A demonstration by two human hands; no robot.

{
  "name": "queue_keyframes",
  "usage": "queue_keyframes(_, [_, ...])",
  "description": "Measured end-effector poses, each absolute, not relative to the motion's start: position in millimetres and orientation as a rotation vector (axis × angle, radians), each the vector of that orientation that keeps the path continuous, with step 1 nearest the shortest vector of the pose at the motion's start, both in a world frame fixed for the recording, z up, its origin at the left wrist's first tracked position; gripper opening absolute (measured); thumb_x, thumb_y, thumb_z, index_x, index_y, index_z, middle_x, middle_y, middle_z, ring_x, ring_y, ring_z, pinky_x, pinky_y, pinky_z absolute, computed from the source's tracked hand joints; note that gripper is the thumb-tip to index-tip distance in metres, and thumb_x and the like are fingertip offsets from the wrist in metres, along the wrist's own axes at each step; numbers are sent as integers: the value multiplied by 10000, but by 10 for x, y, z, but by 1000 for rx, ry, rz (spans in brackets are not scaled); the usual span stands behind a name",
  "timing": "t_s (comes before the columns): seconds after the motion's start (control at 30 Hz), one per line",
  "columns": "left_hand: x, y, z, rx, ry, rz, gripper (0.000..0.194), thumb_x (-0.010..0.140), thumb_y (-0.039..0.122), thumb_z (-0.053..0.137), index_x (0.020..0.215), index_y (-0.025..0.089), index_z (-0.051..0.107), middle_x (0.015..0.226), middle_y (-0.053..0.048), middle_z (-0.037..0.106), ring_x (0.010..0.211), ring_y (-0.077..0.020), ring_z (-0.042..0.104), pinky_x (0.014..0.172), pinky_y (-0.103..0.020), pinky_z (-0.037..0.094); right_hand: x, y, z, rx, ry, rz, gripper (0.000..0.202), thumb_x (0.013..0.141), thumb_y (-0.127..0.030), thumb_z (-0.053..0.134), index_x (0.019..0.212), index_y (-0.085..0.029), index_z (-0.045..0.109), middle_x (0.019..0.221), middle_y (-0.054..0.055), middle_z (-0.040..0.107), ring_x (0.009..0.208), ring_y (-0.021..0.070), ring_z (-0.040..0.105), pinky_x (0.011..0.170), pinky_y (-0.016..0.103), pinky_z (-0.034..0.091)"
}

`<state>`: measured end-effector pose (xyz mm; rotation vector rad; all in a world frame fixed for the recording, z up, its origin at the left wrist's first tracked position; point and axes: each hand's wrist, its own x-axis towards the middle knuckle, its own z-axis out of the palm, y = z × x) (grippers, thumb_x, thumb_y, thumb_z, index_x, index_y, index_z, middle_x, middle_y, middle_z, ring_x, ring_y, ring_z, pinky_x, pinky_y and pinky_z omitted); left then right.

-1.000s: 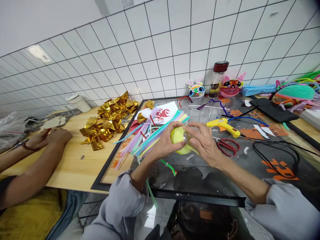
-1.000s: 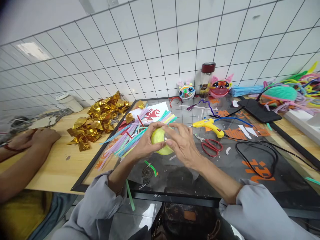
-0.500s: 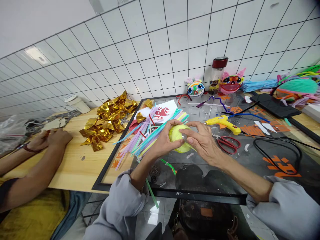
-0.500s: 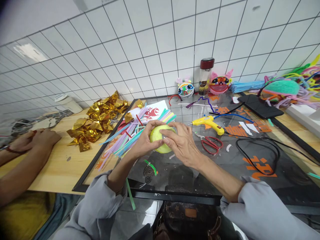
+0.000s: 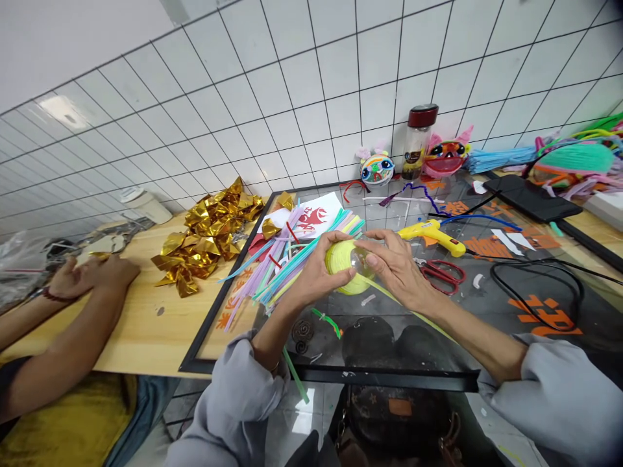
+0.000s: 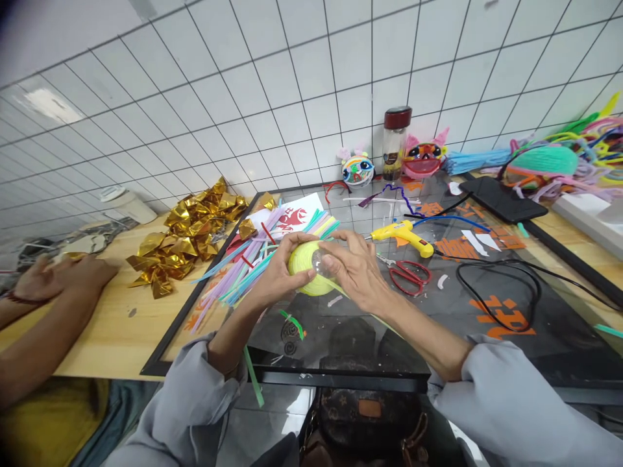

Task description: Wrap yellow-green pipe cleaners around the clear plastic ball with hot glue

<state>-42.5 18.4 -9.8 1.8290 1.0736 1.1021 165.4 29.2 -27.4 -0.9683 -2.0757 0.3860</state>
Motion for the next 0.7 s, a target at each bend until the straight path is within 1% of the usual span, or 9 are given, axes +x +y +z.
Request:
queue_keyframes(0.17, [-421,194,-126,1842,1063,1132,533,760,290,749,1226,206,505,1266,-79,560,1230,-248,547,1095,-382,443,1633,272,-280,-893,-2121,306,599,1051,-598,265,1274,-262,708,1357,148,555,1286,317,505,1018,539,403])
queue_keyframes(0.33, [-405,193,-133,1832,1091,1128,550,751,283,765,1227,213,500,1272,-82,564,1249,-258,549,1103,-388,442,1604,221,-256,-833,-2140,206,554,1063,-551,281,1217,-266,731,1355,138,571,1287,304,507,1008,519,401])
queue_keyframes(0.43, [-408,196,-132,1842,1090,1131,541,756,280,753,1230,212,500,1269,-81,566,1247,-256,552,1105,-392,440,1603,224,-260,-838,-2150,217,560,1065,-549,274,1245,-261,720,1348,146,574,1278,303,513,1002,519,404])
queue_keyframes(0.57, [-423,207,-145,1850,1083,1147,550,734,258,763,1224,213,516,1265,-74,579,1240,-254,558,1104,-387,444,1602,223,-262,-829,-2201,231,559,1060,-560,269,1341,-286,667,1409,147,546,1327,312,480,1026,533,395])
queue_keyframes(0.7, [-433,224,-155,1877,1053,1165,562,708,258,774,1215,214,533,1241,-63,593,1211,-249,569,1078,-373,464,1590,210,-251,-804,-2221,230,525,1058,-553,304,1317,-296,682,1441,144,539,1352,313,467,1053,550,382])
